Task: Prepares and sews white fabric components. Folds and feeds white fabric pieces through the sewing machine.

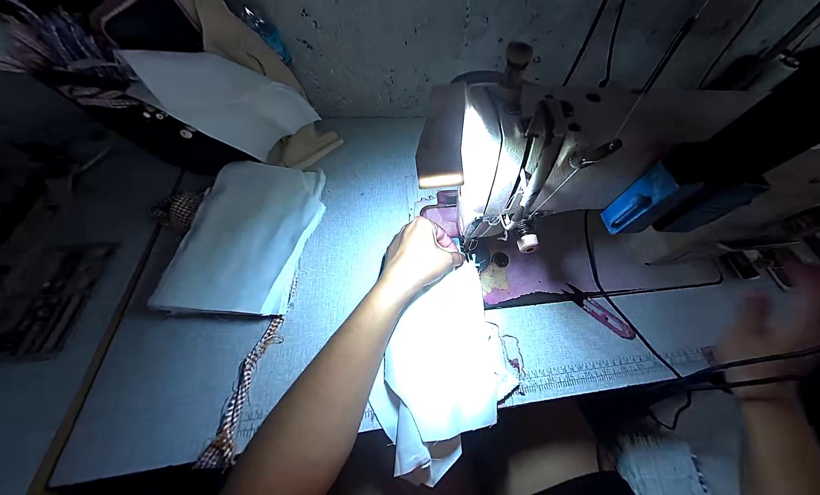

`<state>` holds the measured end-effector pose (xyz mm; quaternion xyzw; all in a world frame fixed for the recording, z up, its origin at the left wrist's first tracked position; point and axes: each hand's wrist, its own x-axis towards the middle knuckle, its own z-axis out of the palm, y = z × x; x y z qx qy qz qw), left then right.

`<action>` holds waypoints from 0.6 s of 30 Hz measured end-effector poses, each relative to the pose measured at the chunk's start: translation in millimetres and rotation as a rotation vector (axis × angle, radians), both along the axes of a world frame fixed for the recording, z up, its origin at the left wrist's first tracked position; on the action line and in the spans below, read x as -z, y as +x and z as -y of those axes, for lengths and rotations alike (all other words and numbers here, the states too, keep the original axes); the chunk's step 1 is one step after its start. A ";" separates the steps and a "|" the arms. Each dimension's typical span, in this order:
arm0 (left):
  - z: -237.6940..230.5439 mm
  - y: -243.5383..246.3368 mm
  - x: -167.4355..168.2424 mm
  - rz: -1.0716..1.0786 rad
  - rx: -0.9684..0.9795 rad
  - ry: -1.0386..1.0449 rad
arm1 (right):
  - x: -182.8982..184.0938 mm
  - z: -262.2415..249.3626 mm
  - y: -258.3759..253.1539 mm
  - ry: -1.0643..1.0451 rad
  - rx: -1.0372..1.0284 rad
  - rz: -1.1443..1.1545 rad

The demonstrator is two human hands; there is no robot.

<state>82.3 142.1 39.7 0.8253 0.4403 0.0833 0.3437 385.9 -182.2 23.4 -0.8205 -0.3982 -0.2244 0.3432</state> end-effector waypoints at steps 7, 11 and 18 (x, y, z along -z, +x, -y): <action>-0.8 -0.5 -0.2 0.015 0.019 0.008 | 25.1 -36.4 11.0 -0.111 -0.052 0.164; -0.4 0.3 -0.1 0.010 0.020 0.014 | 29.2 -38.9 13.6 -0.115 -0.091 0.181; -0.9 -0.1 2.1 0.011 0.014 0.025 | 30.8 -38.1 12.1 -0.133 -0.063 0.163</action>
